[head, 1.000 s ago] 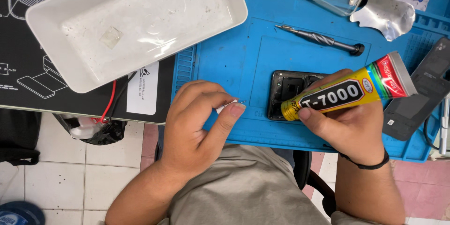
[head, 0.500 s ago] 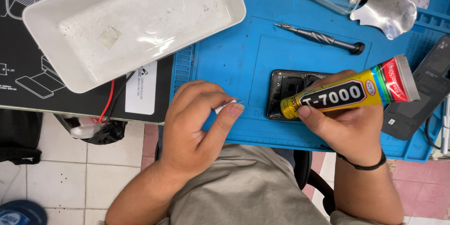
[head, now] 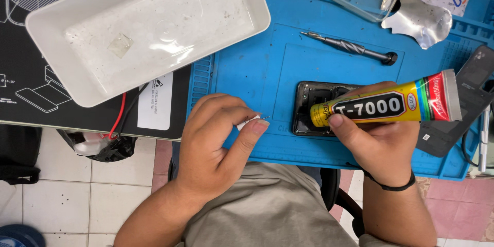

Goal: The person uses a blue electric screwdriver to remove screws from a disassembled smartphone and its black plastic frame. They then apply T-7000 adhesive from a tube onto the phone's internal chassis.

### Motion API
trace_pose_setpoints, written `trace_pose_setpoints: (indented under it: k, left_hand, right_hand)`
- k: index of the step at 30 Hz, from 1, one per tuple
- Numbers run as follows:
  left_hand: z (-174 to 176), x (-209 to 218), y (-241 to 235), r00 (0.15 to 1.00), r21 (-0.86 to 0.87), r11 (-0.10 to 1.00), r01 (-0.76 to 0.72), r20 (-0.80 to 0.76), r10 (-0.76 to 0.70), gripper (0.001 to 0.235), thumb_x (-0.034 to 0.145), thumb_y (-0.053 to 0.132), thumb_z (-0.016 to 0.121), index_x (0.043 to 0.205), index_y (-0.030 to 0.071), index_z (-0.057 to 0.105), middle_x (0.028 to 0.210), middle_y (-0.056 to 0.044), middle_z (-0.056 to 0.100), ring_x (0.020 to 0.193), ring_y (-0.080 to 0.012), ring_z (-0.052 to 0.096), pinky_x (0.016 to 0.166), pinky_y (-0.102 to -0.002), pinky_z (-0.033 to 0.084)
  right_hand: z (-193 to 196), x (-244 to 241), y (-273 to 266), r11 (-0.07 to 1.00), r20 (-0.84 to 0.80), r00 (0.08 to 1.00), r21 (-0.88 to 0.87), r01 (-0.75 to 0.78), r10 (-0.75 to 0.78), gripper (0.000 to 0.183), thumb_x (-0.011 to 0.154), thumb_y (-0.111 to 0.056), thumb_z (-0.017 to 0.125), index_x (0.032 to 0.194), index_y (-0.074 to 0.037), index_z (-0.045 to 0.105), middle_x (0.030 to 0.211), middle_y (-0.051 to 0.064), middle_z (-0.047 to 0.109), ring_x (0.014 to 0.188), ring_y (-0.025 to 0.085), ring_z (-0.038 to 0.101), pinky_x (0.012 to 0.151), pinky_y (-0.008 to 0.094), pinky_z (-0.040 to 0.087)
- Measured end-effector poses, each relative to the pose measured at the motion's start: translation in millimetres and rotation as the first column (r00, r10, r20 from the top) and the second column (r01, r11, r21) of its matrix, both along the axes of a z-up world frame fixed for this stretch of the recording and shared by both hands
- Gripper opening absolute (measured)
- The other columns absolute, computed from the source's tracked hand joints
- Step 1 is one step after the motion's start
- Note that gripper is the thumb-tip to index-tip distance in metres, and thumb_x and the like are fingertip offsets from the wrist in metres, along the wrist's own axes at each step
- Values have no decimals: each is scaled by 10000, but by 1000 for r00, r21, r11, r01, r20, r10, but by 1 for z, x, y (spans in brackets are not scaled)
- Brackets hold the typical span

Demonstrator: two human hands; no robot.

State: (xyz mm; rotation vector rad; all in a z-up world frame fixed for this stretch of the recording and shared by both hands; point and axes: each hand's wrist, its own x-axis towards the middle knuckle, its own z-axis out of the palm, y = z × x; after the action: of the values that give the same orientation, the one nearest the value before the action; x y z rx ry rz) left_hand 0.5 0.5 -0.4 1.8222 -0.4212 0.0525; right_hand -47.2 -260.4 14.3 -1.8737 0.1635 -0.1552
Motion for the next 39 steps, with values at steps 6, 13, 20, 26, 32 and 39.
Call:
trace_pose_setpoints:
  k: [6,13,20,26,32,39]
  left_hand:
    - [1,1,1,1000,-6,1000,1,2,-1,154,942,153,787,985,42,688,1013,-83,693,967,-245,652,852,-355,506]
    - [2,2,3,1000,-26,1000,13,-12,-13,148,948,156,778,993,44,693,1015,-81,695,964,-247,651,858,-361,507]
    - [1,3,3,1000,-35,999,15,-9,-16,150,943,160,783,993,45,701,1006,-80,699,963,-247,658,859,-364,514]
    - [1,3,3,1000,-36,999,20,-10,-20,146,944,158,781,992,45,701,1006,-79,701,962,-245,656,855,-361,514]
    - [1,3,4,1000,-28,999,20,-11,-20,143,940,151,781,987,44,697,1011,-82,701,963,-243,654,850,-356,512]
    - [1,4,4,1000,-32,999,23,-14,-24,145,934,148,784,987,45,696,1005,-82,702,947,-237,654,838,-353,512]
  right_hand:
    - [-3,-1,1,998,27,999,-57,40,-39,290,936,-95,852,1061,9,612,981,92,712,876,117,682,831,259,574]
    - [-4,-1,3,995,20,997,-65,80,-79,294,939,-83,853,1064,24,609,969,100,702,832,106,663,790,248,568]
    - [-4,1,6,990,0,990,-16,141,-141,323,919,-50,836,1107,12,581,965,114,709,788,110,669,728,252,582]
    - [-5,0,5,989,19,991,-63,135,-134,296,943,-33,836,1102,17,590,986,116,711,825,106,669,777,252,581]
    - [-8,-1,5,988,38,989,-52,144,-142,291,951,-51,838,1090,3,588,1011,94,713,884,104,679,839,253,587]
    - [-8,1,7,985,65,987,-75,153,-148,278,990,-70,845,1088,15,599,1022,91,697,898,110,667,863,257,579]
